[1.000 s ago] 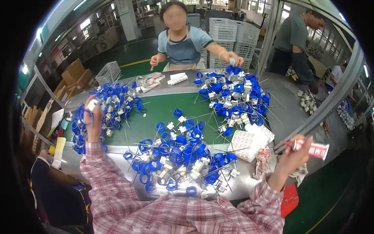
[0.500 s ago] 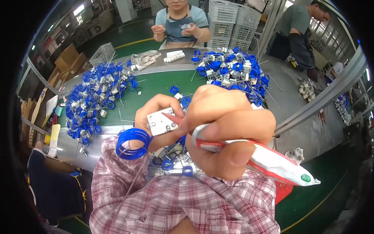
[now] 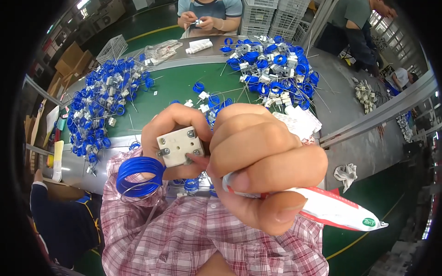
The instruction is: Applying sealant to small white electrical components with blue wires at an assembly line.
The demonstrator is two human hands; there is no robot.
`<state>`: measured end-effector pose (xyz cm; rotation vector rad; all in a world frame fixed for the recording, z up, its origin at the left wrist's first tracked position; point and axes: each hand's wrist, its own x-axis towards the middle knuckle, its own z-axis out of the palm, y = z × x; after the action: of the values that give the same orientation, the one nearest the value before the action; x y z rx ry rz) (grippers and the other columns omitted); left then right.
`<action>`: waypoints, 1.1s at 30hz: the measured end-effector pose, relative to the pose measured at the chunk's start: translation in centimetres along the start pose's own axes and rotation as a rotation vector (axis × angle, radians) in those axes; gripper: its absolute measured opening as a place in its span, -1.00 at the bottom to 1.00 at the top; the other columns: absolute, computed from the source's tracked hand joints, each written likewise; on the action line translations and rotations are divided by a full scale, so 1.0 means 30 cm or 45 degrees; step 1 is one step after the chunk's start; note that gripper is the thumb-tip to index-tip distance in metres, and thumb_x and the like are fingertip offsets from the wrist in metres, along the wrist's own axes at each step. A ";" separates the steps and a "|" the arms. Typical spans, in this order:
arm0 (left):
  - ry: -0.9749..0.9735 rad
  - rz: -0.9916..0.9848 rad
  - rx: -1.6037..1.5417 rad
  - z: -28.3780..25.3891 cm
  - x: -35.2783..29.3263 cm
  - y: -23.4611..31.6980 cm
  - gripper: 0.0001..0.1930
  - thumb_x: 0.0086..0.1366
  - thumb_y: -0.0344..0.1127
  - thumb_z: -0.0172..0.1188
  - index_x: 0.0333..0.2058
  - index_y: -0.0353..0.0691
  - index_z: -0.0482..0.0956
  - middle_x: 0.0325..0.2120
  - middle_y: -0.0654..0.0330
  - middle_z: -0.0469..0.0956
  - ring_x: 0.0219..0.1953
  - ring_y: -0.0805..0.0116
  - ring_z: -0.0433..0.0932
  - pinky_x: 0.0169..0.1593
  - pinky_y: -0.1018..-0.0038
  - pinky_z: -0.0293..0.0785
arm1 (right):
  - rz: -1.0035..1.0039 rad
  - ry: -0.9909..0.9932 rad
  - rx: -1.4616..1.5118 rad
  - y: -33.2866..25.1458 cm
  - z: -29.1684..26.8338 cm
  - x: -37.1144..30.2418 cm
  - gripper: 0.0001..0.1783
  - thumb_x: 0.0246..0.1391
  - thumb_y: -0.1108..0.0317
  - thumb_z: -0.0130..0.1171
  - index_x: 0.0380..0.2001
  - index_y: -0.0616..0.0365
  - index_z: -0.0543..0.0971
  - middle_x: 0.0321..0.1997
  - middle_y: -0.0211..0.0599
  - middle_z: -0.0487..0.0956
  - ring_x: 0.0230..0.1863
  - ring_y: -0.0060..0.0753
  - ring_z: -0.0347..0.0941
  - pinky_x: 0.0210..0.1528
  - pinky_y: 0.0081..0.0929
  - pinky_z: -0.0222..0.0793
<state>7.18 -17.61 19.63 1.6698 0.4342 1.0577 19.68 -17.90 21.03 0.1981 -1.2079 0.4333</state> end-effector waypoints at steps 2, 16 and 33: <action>-0.012 0.067 0.095 -0.004 0.000 0.001 -0.57 -0.21 -0.46 0.35 -0.31 -0.31 0.37 -0.46 0.20 0.46 -0.43 0.51 0.47 -0.36 0.61 0.38 | 0.022 -0.010 0.008 -0.004 0.002 -0.004 -0.62 0.16 0.13 -0.46 -0.61 0.10 0.19 -0.73 -0.28 0.26 -0.85 -0.53 -0.02 -0.78 -0.59 0.00; -0.051 0.252 0.270 -0.023 0.009 -0.013 -0.56 -0.21 -0.43 0.33 -0.27 -0.24 0.40 -0.47 0.21 0.49 -0.45 0.42 0.51 -0.40 0.57 0.40 | 0.102 -0.024 -0.042 -0.010 0.003 -0.011 -0.63 0.17 0.14 -0.44 -0.61 0.09 0.19 -0.72 -0.27 0.29 -0.86 -0.51 0.00 -0.76 -0.55 0.04; -0.006 0.146 0.323 -0.009 0.018 0.002 -0.57 -0.18 -0.42 0.32 -0.26 -0.25 0.40 -0.45 0.18 0.50 -0.42 0.41 0.52 -0.38 0.56 0.41 | 0.040 -0.281 -0.434 -0.033 -0.024 -0.001 -0.65 0.17 0.16 -0.45 -0.54 0.13 0.20 -0.69 -0.24 0.32 -0.86 -0.51 0.09 -0.79 -0.59 0.06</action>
<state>7.24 -17.09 19.93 1.9400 0.4905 1.1186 20.71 -18.52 20.81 -0.0686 -1.4831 0.2301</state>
